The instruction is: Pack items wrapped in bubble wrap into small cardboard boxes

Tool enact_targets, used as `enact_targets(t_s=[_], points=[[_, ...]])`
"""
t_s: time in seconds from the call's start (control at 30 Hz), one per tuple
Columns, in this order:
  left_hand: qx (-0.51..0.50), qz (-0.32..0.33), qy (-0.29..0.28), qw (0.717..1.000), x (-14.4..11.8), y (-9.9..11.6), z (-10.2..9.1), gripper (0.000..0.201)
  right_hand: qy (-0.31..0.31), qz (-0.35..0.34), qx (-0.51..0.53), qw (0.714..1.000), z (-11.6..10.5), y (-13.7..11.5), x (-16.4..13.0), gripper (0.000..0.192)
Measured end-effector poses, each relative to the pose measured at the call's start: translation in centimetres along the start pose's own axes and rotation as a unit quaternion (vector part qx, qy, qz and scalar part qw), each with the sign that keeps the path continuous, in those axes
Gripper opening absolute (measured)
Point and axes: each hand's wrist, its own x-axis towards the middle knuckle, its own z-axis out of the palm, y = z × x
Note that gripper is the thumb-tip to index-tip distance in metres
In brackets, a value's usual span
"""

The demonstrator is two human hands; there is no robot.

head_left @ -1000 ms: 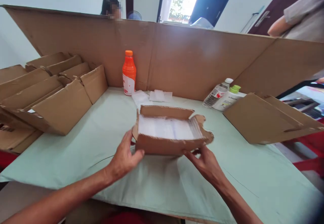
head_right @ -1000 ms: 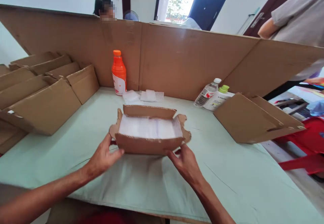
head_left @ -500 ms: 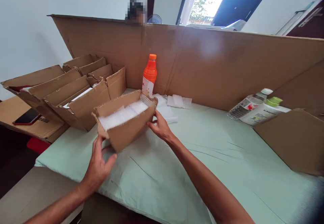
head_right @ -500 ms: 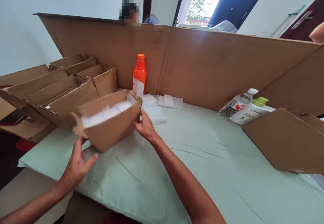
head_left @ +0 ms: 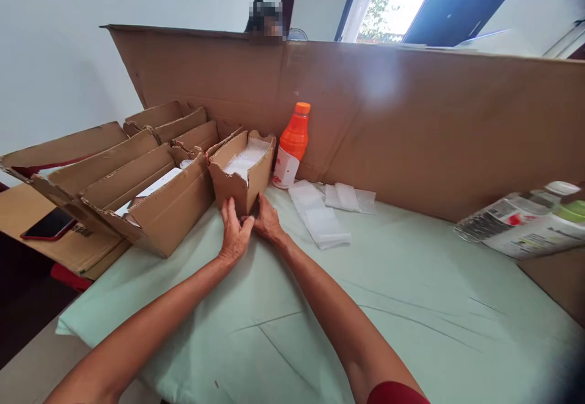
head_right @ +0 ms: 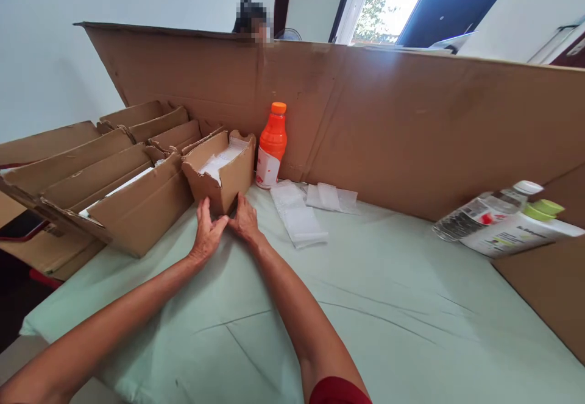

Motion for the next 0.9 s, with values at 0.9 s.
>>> enact_targets(t_s=[0.9], points=[[0.371,0.196,-0.241,0.875,-1.1,-2.0,-1.8,0.044,-0.042,-0.213,-0.226,0.95,-5.4,4.8,-24.0,0.04]])
